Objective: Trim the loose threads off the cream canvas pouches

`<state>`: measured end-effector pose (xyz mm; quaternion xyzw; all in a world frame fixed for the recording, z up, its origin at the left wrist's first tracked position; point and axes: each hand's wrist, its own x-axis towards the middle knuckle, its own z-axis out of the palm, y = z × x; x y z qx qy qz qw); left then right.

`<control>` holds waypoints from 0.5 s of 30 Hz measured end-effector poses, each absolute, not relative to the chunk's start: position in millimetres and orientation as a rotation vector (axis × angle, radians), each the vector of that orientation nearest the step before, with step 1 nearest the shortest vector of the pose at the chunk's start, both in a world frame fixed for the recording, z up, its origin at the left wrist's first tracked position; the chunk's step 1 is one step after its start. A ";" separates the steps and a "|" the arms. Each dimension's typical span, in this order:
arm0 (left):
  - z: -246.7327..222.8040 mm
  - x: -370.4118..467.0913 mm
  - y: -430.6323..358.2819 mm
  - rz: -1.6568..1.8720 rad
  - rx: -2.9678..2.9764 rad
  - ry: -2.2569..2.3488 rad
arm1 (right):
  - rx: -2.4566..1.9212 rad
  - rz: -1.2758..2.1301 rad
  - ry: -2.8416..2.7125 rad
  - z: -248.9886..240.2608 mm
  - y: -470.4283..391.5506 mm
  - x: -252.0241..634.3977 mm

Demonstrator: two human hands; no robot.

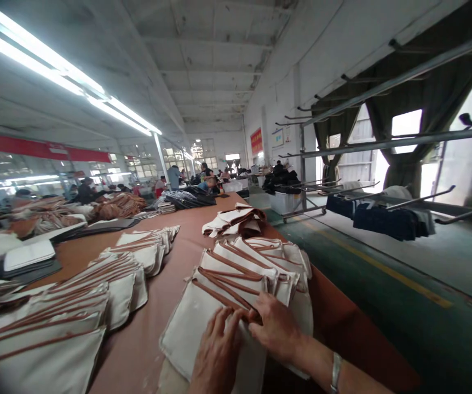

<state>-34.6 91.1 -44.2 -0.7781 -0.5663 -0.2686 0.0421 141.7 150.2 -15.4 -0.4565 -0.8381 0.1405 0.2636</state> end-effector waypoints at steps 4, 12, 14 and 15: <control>-27.7 -33.3 110.2 -0.663 -2.464 -1.516 | -1.050 0.413 -2.238 -20.0 143.7 145.0; -38.7 -32.8 98.1 -0.426 -2.386 -1.480 | -1.085 0.605 -2.278 9.5 161.2 126.9; -40.6 -31.3 95.1 -0.382 -2.337 -1.506 | -1.076 0.611 -2.358 12.1 171.3 116.6; -40.2 -31.5 92.7 -0.356 -2.315 -1.515 | -1.085 0.604 -2.396 12.3 176.2 112.3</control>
